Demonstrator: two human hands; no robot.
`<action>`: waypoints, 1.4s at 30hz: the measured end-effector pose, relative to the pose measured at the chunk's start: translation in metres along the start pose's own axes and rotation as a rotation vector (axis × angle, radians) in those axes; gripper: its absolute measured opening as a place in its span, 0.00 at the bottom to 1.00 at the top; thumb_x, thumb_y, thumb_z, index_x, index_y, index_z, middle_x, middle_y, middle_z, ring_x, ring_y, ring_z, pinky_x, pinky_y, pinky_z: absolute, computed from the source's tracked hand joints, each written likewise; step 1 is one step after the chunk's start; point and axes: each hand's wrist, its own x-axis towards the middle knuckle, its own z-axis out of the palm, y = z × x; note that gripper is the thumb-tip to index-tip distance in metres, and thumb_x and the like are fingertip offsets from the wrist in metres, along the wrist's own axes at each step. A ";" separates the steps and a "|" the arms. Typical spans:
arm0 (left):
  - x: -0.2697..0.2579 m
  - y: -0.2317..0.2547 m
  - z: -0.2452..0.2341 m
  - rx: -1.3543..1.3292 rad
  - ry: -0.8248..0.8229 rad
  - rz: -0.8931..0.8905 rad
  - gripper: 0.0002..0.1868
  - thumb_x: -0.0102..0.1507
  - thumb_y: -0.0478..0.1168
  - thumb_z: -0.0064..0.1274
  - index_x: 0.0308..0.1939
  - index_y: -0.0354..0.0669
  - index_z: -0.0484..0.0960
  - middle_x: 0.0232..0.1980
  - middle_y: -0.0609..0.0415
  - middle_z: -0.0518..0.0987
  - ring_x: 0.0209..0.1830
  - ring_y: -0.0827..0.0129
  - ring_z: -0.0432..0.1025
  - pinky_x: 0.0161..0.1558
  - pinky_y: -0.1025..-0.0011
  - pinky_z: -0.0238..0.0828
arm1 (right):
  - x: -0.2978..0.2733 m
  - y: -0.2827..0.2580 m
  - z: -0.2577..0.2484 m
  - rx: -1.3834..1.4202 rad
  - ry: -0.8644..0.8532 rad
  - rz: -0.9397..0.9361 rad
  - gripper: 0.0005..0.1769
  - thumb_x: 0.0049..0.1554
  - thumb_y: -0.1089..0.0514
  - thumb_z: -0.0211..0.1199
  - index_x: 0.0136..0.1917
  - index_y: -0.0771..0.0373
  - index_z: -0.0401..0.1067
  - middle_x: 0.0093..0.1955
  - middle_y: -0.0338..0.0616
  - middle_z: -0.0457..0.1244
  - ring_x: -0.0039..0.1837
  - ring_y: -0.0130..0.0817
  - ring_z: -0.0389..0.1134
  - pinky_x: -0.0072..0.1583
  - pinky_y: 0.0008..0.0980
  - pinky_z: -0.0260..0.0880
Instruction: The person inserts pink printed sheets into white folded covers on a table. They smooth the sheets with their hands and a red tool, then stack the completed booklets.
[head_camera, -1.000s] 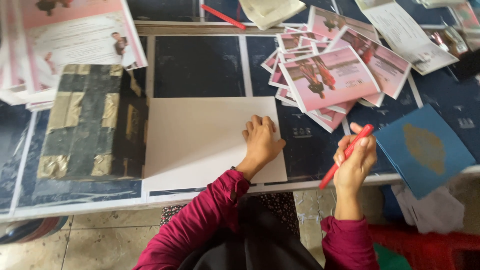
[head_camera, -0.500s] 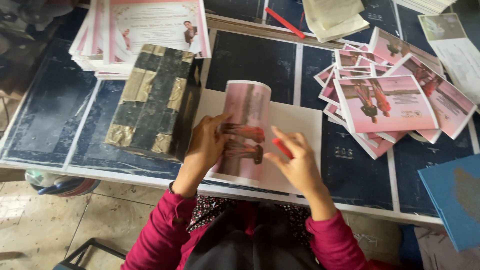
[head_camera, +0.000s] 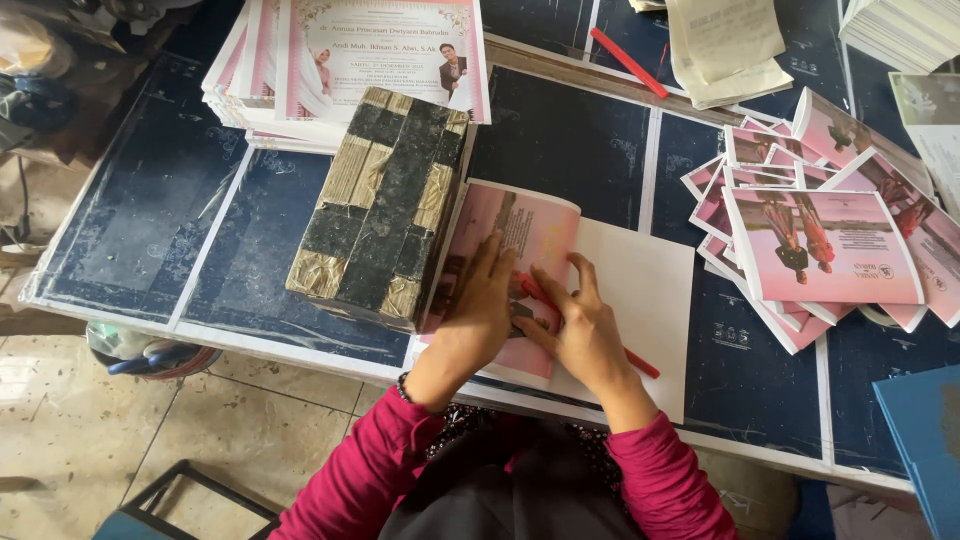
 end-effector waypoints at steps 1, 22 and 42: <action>0.000 0.005 0.000 -0.003 0.002 -0.002 0.38 0.55 0.25 0.55 0.71 0.33 0.68 0.80 0.33 0.59 0.78 0.37 0.57 0.74 0.46 0.54 | -0.001 0.001 0.000 -0.003 -0.003 -0.001 0.38 0.48 0.44 0.78 0.70 0.56 0.73 0.75 0.64 0.51 0.52 0.75 0.72 0.52 0.67 0.78; -0.003 0.007 0.019 0.243 0.133 0.092 0.41 0.62 0.43 0.47 0.80 0.44 0.58 0.79 0.43 0.62 0.80 0.52 0.57 0.78 0.53 0.48 | -0.009 0.002 -0.011 0.004 -0.043 -0.067 0.35 0.51 0.60 0.71 0.72 0.60 0.69 0.75 0.68 0.48 0.52 0.77 0.71 0.55 0.67 0.77; -0.002 0.010 0.022 0.326 0.011 0.112 0.30 0.74 0.52 0.32 0.82 0.66 0.57 0.86 0.46 0.49 0.85 0.43 0.44 0.79 0.47 0.32 | -0.011 0.066 0.006 -0.283 0.107 -0.389 0.16 0.57 0.69 0.57 0.54 0.53 0.78 0.44 0.45 0.55 0.44 0.47 0.59 0.50 0.43 0.65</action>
